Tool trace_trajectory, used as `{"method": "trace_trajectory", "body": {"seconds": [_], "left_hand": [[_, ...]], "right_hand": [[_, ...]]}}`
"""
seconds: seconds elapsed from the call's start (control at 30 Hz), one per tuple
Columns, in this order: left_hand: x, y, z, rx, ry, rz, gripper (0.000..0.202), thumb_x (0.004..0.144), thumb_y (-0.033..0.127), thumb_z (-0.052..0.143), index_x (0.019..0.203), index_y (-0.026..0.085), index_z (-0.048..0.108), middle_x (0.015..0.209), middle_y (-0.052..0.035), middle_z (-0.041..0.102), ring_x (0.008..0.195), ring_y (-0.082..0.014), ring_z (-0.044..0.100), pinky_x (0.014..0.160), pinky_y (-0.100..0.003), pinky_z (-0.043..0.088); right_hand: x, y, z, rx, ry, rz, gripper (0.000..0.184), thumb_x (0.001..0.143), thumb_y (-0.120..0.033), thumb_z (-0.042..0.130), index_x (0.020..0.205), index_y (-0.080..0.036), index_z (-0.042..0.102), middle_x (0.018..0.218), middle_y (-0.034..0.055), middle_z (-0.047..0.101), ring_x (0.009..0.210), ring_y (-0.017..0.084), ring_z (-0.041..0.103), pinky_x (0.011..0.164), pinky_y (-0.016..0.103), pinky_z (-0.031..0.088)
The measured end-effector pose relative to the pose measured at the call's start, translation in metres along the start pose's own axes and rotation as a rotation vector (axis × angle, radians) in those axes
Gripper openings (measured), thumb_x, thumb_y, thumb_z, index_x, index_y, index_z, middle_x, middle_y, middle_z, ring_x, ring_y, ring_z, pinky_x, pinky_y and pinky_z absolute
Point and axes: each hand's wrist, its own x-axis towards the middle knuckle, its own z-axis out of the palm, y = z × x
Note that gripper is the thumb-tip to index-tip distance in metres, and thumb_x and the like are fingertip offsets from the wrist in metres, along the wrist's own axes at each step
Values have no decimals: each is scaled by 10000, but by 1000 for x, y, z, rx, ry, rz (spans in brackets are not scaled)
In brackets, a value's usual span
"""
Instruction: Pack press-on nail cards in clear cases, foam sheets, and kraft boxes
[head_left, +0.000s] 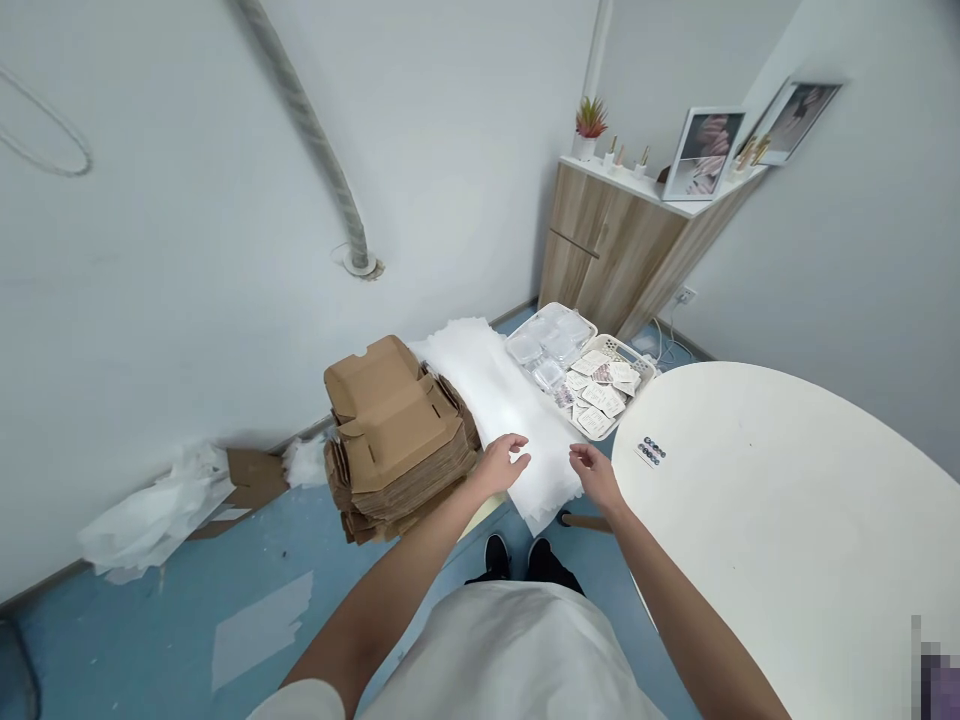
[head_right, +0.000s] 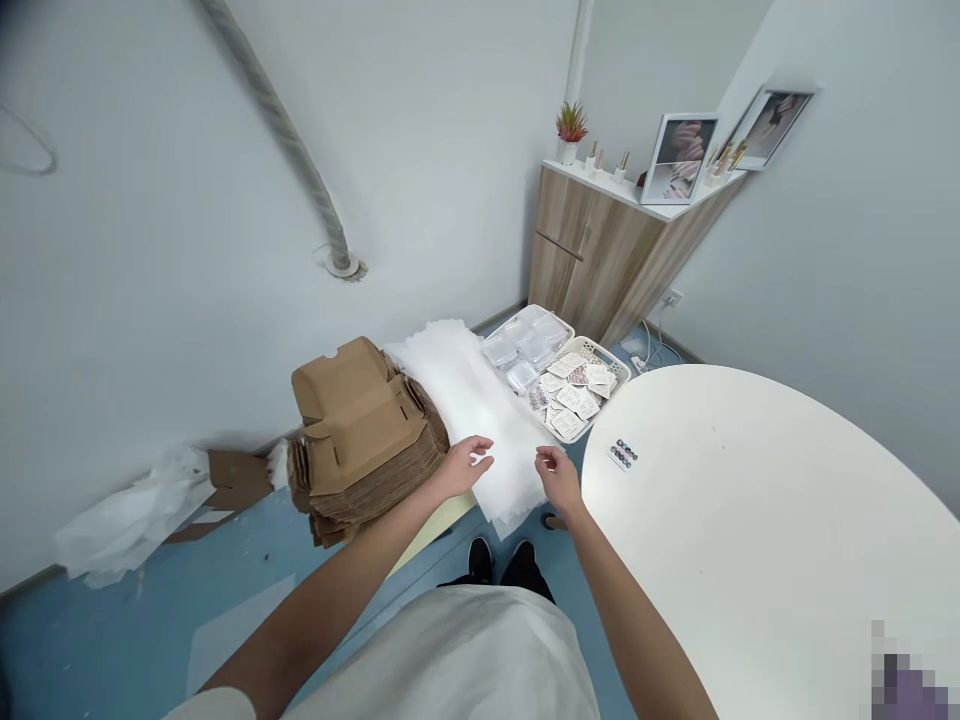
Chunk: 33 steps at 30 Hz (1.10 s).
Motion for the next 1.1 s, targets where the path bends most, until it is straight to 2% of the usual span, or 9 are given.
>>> {"method": "trace_trajectory", "body": {"seconds": [0.13,0.3,0.5,0.67,0.8,0.97,1.1], "left_hand": [[44,5,0,-65,15,-33,295,721,238,571,1010,183,573,1059,-76,603,921,-187,583,767,-327,496],[102,10,4,-61,44,-78,400,753,247,536,1143,167,497,1191,-102,528,1066,-209,518,864,-342,445],[155,12,18,62,91,-124,455,767,257,511,1205,158,436,1270,-118,451,1133,-233,457,896,-368,411],[171,2,29,115,88,-176,426,771,253,505,1186,176,451,1225,-99,487,1062,-212,504,880,-350,416],[175,0,33,149,110,-219,351,774,246,492,1116,168,509,1138,-88,535,963,-183,545,852,-324,429],[172,5,35,248,138,-170,346,763,248,501,1097,165,536,1119,-94,529,1064,-229,462,938,-365,350],[168,9,37,245,162,-152,387,747,254,521,1128,187,524,1129,-96,484,1083,-244,417,939,-380,336]], "right_hand": [[41,-17,-1,-3,-8,48,382,620,-356,601,969,-202,597,1036,79,598,864,201,572,725,365,461],[100,-30,7,96,-23,101,577,603,-368,637,1137,-193,506,1206,110,505,995,231,546,773,368,462],[148,-30,23,177,-2,184,651,625,-440,611,1199,-198,422,1224,129,471,1006,229,542,758,343,480],[167,-8,36,148,48,205,587,592,-452,618,1093,-204,441,1053,77,526,782,169,584,662,308,494],[172,6,40,151,88,187,499,570,-442,636,980,-230,449,914,11,514,619,119,545,576,277,487],[171,6,41,249,96,208,487,552,-414,659,948,-250,427,860,-22,469,558,87,505,537,267,488],[167,-1,40,353,84,190,449,547,-382,669,909,-241,444,818,-35,455,552,77,500,541,265,499]]}}
